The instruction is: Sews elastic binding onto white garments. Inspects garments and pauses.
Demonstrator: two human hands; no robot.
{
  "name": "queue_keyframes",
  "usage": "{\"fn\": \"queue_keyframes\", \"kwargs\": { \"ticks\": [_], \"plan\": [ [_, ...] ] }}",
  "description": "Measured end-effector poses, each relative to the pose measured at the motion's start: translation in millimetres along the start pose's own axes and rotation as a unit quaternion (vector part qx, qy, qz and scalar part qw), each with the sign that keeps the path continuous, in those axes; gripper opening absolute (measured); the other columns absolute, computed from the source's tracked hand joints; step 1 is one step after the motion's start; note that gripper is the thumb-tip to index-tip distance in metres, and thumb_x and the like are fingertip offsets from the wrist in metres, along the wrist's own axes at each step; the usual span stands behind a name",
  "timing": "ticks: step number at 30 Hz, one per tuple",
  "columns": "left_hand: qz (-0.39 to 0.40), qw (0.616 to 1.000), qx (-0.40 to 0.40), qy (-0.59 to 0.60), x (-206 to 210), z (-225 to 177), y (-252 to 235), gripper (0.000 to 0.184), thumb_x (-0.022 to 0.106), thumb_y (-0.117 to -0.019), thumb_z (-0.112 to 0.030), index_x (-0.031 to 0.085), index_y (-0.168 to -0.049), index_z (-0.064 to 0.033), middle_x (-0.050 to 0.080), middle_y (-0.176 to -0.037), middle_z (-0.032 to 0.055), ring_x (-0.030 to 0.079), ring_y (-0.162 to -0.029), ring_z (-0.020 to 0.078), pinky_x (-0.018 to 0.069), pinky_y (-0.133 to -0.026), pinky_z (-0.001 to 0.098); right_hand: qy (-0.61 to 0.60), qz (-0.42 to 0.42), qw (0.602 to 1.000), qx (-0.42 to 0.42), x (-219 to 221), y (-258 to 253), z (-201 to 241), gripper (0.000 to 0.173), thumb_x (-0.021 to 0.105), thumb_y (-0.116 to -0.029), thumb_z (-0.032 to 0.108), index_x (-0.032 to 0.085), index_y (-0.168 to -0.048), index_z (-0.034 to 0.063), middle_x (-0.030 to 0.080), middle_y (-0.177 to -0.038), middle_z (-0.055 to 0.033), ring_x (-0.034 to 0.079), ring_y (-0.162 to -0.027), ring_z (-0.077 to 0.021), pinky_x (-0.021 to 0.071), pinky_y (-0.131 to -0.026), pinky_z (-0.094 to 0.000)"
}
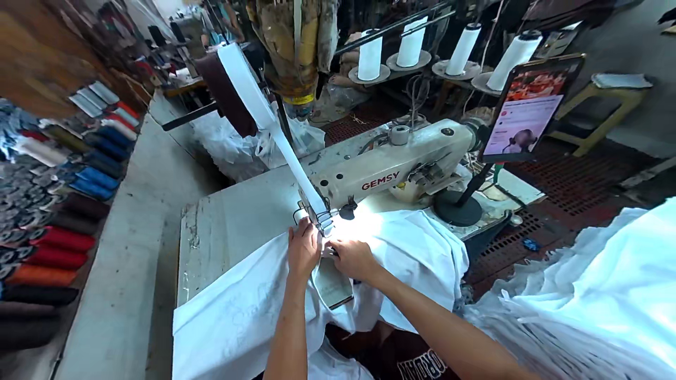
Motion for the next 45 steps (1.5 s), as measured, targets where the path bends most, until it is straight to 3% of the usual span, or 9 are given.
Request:
{"fn": "queue_keyframes", "kwargs": {
  "ticks": [4,6,9,14,26,34,40,43,45],
  "plan": [
    [-0.135,0.949,-0.142,0.246,-29.4,-15.6,22.3,0.032,0.045,-0.1049,-0.006,0.060,-0.128,0.0096,0.066,-0.123,0.0207,0.066,-0.112,0.0241,0.0546,-0.098,0.0379,-0.019,0.001,1.000,0.016,-6.5,-10.1,-5.5,0.039,0.049,-0.1009,0.032,0.066,-0.133,0.0192,0.073,-0.114,-0.0154,0.069,-0.109,-0.0379,0.0518,-0.086,-0.0634],
    [-0.100,0.907,-0.201,0.356,-10.3,-18.6,40.1,0.032,0.042,-0.1071,-0.008,0.053,-0.131,0.0099,0.067,-0.111,0.0181,0.068,-0.092,0.0192,0.0582,-0.084,0.0358,-0.012,-0.047,0.999,-0.006,-2.1,-11.2,-8.0,0.036,0.055,-0.0984,0.034,0.068,-0.128,0.0183,0.073,-0.111,-0.0144,0.070,-0.105,-0.0382,0.0529,-0.082,-0.0634],
    [-0.103,0.960,-0.143,0.217,-8.2,-17.9,58.7,0.030,0.049,-0.1024,-0.005,0.058,-0.127,0.0096,0.070,-0.105,0.0180,0.070,-0.088,0.0203,0.0596,-0.082,0.0358,0.004,-0.095,0.993,-0.073,1.4,-12.8,-19.6,0.035,0.061,-0.0934,0.026,0.071,-0.127,0.0208,0.074,-0.113,-0.0118,0.071,-0.100,-0.0377,0.0535,-0.078,-0.0637],
    [-0.126,0.990,-0.024,0.050,-13.8,-30.9,75.3,0.025,0.055,-0.0990,-0.010,0.072,-0.114,0.0003,0.069,-0.111,0.0165,0.067,-0.104,0.0293,0.0558,-0.093,0.0419,0.024,-0.099,0.983,-0.156,1.3,-8.2,-30.8,0.035,0.061,-0.0934,0.020,0.070,-0.127,0.0199,0.075,-0.107,-0.0136,0.072,-0.093,-0.0376,0.0533,-0.075,-0.0619],
    [-0.035,0.994,-0.045,-0.090,-0.1,-36.7,61.4,0.036,0.050,-0.1012,-0.021,0.073,-0.128,-0.0184,0.067,-0.125,0.0110,0.064,-0.113,0.0290,0.0493,-0.095,0.0484,0.114,-0.092,0.978,-0.149,5.6,-9.2,-15.2,0.051,0.056,-0.0926,0.014,0.063,-0.141,0.0256,0.074,-0.105,-0.0156,0.071,-0.085,-0.0388,0.0526,-0.067,-0.0587],
    [0.038,0.991,-0.082,-0.101,0.2,-20.0,15.4,0.036,0.057,-0.0969,-0.020,0.070,-0.130,-0.0153,0.058,-0.146,0.0093,0.055,-0.132,0.0308,0.0369,-0.109,0.0574,0.014,0.020,1.000,-0.009,2.0,-28.3,1.3,0.039,0.049,-0.1019,0.026,0.065,-0.132,0.0085,0.070,-0.123,-0.0177,0.065,-0.119,-0.0374,0.0494,-0.095,-0.0623],
    [0.063,0.994,-0.039,-0.083,6.0,0.4,12.9,0.041,0.048,-0.1020,-0.032,0.065,-0.138,-0.0207,0.052,-0.152,0.0065,0.049,-0.138,0.0298,0.0316,-0.116,0.0538,0.074,-0.084,0.994,-0.015,3.4,-17.1,1.7,0.035,0.053,-0.0975,0.028,0.070,-0.122,0.0108,0.072,-0.108,-0.0203,0.071,-0.101,-0.0400,0.0541,-0.077,-0.0590],
    [0.062,0.993,-0.009,-0.095,5.1,-12.1,39.1,0.050,0.059,-0.0927,-0.025,0.062,-0.142,-0.0230,0.051,-0.153,0.0091,0.050,-0.137,0.0320,0.0344,-0.114,0.0551,0.095,-0.121,0.987,-0.051,6.5,-11.1,1.0,0.041,0.058,-0.0920,0.025,0.069,-0.130,0.0161,0.067,-0.123,-0.0222,0.069,-0.101,-0.0409,0.0554,-0.074,-0.0571],
    [0.072,0.993,-0.015,-0.089,4.0,-19.0,55.0,0.043,0.052,-0.0979,-0.028,0.064,-0.140,-0.0258,0.050,-0.154,0.0084,0.048,-0.140,0.0313,0.0338,-0.116,0.0537,0.103,-0.159,0.977,-0.094,8.2,-8.6,-2.0,0.042,0.061,-0.0896,0.026,0.070,-0.130,0.0176,0.066,-0.127,-0.0210,0.069,-0.103,-0.0393,0.0564,-0.072,-0.0544]
  ]
}}
Point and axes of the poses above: each hand's wrist, its own y-axis away from the middle knuckle, its own x-axis out of the palm, z = x × y, the point moved 8 cm from there along -y, towards the middle knuckle
